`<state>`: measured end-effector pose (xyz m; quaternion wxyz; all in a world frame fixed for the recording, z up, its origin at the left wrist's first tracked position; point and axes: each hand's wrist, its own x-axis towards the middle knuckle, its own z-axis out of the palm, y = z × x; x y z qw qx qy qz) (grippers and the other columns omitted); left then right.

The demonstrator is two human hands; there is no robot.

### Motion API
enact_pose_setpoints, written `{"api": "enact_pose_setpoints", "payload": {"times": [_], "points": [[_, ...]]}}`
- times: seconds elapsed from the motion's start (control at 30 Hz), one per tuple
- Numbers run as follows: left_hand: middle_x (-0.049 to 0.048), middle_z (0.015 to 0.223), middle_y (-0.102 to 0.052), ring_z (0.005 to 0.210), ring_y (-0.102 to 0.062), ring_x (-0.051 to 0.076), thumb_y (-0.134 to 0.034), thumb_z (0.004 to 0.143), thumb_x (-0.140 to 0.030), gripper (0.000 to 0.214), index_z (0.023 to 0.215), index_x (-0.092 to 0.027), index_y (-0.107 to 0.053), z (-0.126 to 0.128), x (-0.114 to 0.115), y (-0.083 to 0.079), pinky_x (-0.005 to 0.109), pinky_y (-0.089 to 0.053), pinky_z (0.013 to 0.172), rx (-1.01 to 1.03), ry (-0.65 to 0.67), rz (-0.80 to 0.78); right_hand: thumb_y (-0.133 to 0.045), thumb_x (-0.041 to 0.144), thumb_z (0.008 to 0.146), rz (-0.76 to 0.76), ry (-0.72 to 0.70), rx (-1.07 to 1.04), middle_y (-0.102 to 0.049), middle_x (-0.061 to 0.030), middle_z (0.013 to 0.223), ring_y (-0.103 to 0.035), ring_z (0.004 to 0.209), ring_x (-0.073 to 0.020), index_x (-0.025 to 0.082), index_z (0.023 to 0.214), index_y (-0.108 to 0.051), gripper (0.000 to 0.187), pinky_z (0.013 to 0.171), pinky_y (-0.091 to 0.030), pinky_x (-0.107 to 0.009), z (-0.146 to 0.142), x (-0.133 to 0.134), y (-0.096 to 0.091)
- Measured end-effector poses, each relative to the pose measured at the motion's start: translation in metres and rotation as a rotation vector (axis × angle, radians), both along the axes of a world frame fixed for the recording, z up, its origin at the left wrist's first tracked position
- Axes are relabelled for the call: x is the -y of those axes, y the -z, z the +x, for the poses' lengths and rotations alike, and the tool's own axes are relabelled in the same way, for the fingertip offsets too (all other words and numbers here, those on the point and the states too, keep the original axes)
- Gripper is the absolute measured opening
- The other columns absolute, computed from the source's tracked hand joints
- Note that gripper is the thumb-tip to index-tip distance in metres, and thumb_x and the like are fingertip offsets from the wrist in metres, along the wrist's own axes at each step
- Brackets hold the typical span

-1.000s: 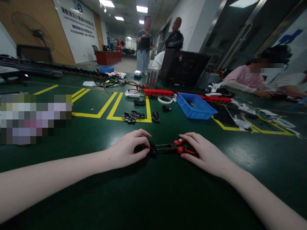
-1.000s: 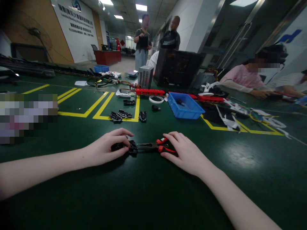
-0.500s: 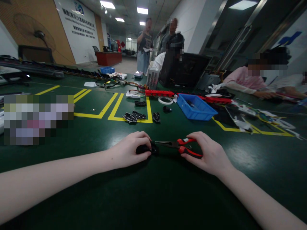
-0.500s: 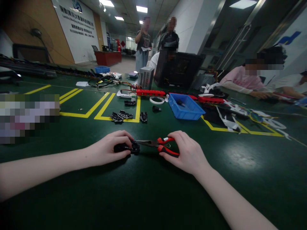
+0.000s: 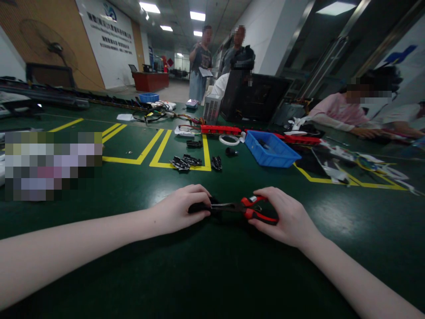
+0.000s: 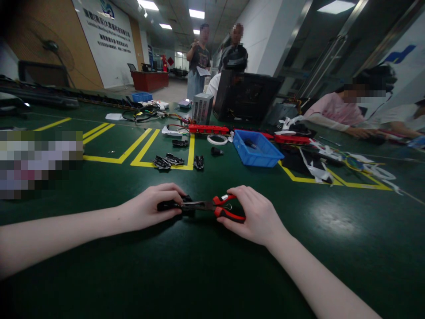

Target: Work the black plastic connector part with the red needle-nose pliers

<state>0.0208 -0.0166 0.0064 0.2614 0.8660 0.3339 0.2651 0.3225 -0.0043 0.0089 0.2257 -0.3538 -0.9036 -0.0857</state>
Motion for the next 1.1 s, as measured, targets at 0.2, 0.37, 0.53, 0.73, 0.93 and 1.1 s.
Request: {"api": "enact_pose_setpoints", "payload": {"times": [0.2,0.37,0.53,0.73,0.93,1.1], "points": [[0.0085,0.117,-0.062,0.104,-0.063,0.02,-0.059,0.092,-0.018,0.011,0.101,-0.016,-0.065,-0.0003,0.0012,-0.0021,0.035,-0.053,0.091,0.062,0.038,-0.027,-0.062,0.05,0.083,-0.007,0.02,0.01,-0.067,-0.012,0.098,-0.066,0.086,-0.0256,0.017,0.11,-0.054,0.044,0.073,-0.054,-0.037,-0.0006,0.0013,-0.0013],[0.009,0.118,-0.062,0.105,-0.063,0.02,-0.06,0.092,-0.017,0.011,0.102,-0.017,-0.065,-0.0011,0.0015,-0.003,0.036,-0.053,0.092,0.089,0.028,-0.047,-0.06,0.053,0.082,-0.011,0.057,0.035,-0.069,-0.0118,0.095,-0.066,0.081,-0.0257,0.017,0.106,-0.058,0.044,0.069,-0.05,-0.038,-0.0023,0.0025,-0.0038],[0.0093,0.12,-0.061,0.105,-0.063,0.02,-0.061,0.091,-0.016,0.01,0.1,-0.016,-0.065,-0.0016,0.0004,-0.0033,0.036,-0.052,0.093,0.135,0.037,-0.045,-0.061,0.053,0.081,-0.015,0.05,0.052,-0.069,-0.011,0.092,-0.064,0.075,-0.0233,0.017,0.103,-0.058,0.043,0.067,-0.047,-0.036,-0.0054,0.0045,-0.0063],[0.009,0.12,-0.059,0.109,-0.061,0.021,-0.07,0.083,-0.015,0.018,0.1,-0.016,-0.064,-0.0036,-0.003,-0.0004,0.038,-0.051,0.095,0.114,0.096,-0.066,-0.062,0.049,0.081,-0.03,0.012,0.057,-0.07,-0.0097,0.091,-0.064,0.075,-0.0217,0.017,0.101,-0.058,0.038,0.069,-0.046,-0.036,-0.0061,0.0051,-0.0075],[0.0097,0.12,-0.06,0.108,-0.062,0.021,-0.064,0.087,-0.013,0.014,0.101,-0.016,-0.064,-0.0035,-0.0061,0.0034,0.037,-0.052,0.093,0.133,0.107,-0.061,-0.062,0.049,0.08,-0.063,0.042,0.059,-0.07,-0.0092,0.093,-0.064,0.074,-0.0216,0.018,0.1,-0.058,0.037,0.069,-0.046,-0.036,-0.0045,0.0051,-0.008],[0.0102,0.121,-0.061,0.107,-0.062,0.021,-0.061,0.09,-0.014,0.012,0.101,-0.016,-0.063,-0.0027,-0.0034,0.0003,0.038,-0.052,0.094,0.173,0.099,-0.076,-0.065,0.051,0.078,-0.042,0.047,0.071,-0.069,-0.0096,0.094,-0.065,0.076,-0.0221,0.019,0.108,-0.058,0.044,0.066,-0.046,-0.034,-0.0037,0.0057,-0.0078]]}}
